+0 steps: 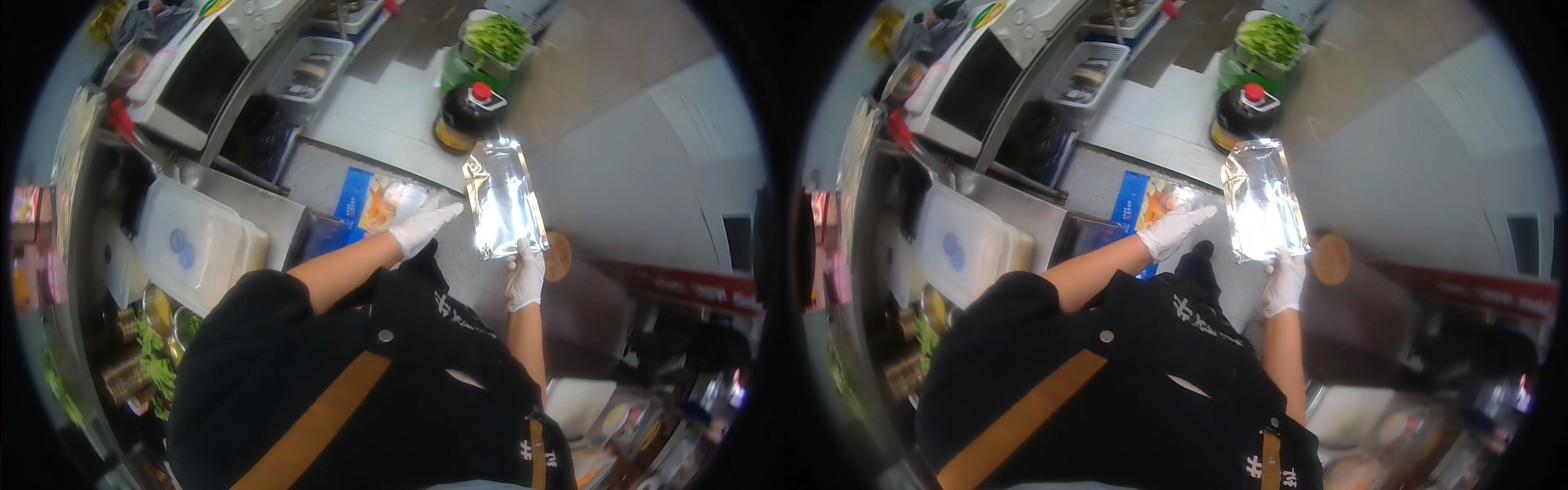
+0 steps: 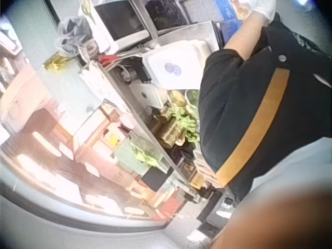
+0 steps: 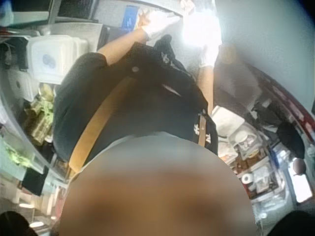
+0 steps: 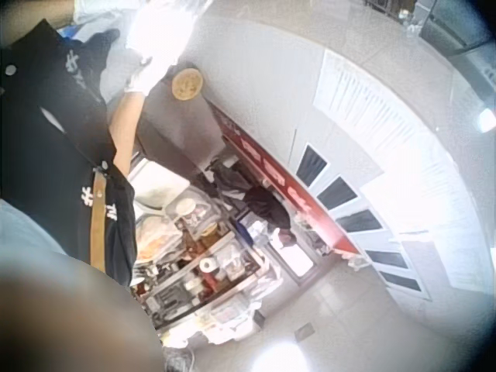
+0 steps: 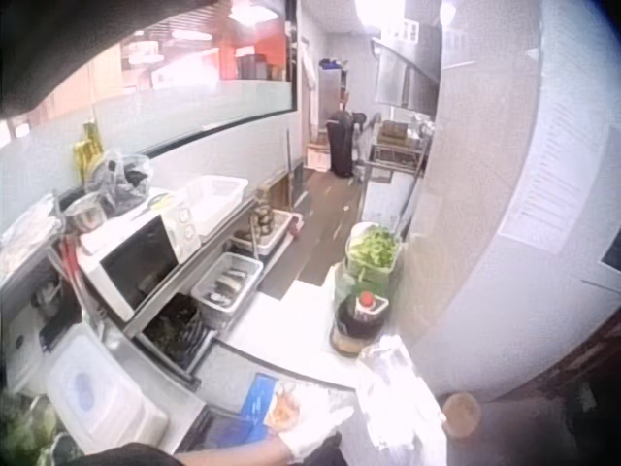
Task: The person handles a foil pouch, places it on a digital scale, and uses scissors to cut it open. They then pour a liquid from a metal container into a tray of orange food items and move the tray to a prep area. The person also wipes the counter with a cloth.
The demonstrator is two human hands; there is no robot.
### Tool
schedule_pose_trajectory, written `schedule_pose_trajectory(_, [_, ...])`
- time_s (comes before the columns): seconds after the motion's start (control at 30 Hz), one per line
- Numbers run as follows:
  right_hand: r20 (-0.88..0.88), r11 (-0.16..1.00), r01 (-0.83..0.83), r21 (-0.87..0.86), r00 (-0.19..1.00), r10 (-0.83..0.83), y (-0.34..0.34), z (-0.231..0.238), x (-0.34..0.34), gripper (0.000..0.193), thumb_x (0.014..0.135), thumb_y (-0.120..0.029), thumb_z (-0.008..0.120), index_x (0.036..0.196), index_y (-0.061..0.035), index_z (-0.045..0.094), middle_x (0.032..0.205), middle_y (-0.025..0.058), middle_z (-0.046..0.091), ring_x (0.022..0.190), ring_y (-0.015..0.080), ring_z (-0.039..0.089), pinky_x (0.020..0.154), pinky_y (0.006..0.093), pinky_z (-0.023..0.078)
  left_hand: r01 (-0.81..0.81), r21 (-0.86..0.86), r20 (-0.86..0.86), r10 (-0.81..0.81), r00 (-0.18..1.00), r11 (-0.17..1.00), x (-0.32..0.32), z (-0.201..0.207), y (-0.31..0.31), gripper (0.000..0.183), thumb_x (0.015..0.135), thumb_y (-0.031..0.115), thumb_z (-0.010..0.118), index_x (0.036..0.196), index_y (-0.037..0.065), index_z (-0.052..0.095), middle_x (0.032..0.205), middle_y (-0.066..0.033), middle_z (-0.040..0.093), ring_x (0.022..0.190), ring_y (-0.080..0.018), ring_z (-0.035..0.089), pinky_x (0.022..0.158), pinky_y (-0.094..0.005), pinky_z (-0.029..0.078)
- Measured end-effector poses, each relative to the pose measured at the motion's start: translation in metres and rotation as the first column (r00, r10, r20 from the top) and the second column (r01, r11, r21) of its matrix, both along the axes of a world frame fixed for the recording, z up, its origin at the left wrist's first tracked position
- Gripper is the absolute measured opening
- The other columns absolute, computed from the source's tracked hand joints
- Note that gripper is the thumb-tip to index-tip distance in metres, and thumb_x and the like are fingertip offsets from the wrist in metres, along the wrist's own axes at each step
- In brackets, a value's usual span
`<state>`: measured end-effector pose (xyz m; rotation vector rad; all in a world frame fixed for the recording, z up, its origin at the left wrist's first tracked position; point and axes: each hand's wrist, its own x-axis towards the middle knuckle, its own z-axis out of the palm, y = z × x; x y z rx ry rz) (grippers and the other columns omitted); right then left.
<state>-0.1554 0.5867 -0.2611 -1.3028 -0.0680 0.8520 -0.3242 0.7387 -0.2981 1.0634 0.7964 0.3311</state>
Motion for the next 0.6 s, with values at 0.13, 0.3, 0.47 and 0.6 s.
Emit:
schedule_pose_trajectory(0.13, [-0.038, 0.963, -0.27, -0.028, 0.962, 0.269, 0.087, -0.028, 0.023, 0.022, 0.091, -0.01, 0.064, 0.112, -0.0045, 0.058, 0.09, 0.0007, 0.062, 0.067, 0.0055, 0.052, 0.051, 0.0184, 0.036, -0.025, -0.438, 0.116, 0.084, 0.99, 0.899, 0.008, 0.0, 0.035, 0.047, 0.095, 0.028, 0.058, 0.138, 0.012, 0.045, 0.129, -0.0098, 0.057, 0.119, -0.0194, 0.053, 0.098, -0.035, 0.043])
schedule_pose_trajectory(0.3, [-0.136, 0.784, -0.602, -0.153, 0.798, 0.587, 0.189, -0.051, 0.027, 0.021, 0.095, -0.018, 0.062, 0.112, -0.0068, 0.055, 0.089, 0.0012, 0.059, 0.068, 0.0086, 0.056, 0.051, 0.0191, 0.039, -0.347, -0.389, 0.087, 0.409, 0.908, 0.854, 0.007, -0.018, 0.098, 0.027, 0.096, 0.017, 0.055, 0.122, 0.012, 0.056, 0.1, -0.0002, 0.065, 0.084, -0.0089, 0.062, 0.075, -0.0255, 0.05])
schedule_pose_trajectory(0.47, [-0.175, 0.617, -0.77, -0.159, 0.638, 0.75, 0.264, -0.064, 0.031, 0.035, 0.095, -0.026, 0.062, 0.123, -0.007, 0.053, 0.098, 0.0036, 0.066, 0.071, 0.0079, 0.057, 0.057, 0.0186, 0.043, -0.512, -0.546, 0.173, 0.687, 0.705, 0.663, -0.014, -0.074, 0.165, 0.013, 0.091, -0.002, 0.049, 0.101, 0.006, 0.053, 0.077, -0.0018, 0.056, 0.065, -0.0138, 0.056, 0.061, -0.0272, 0.048])
schedule_pose_trajectory(0.6, [-0.131, 0.613, -0.68, -0.402, 0.705, 0.697, 0.281, -0.075, 0.055, 0.042, 0.095, -0.03, 0.062, 0.131, -0.0086, 0.053, 0.105, 0.0031, 0.069, 0.074, 0.0071, 0.056, 0.064, 0.0207, 0.044, -0.733, -0.603, 0.032, 0.927, 0.373, 0.316, -0.07, -0.144, 0.252, 0.021, 0.084, -0.012, 0.045, 0.086, 0.008, 0.047, 0.077, -0.0066, 0.052, 0.064, -0.0179, 0.054, 0.055, -0.0309, 0.046])
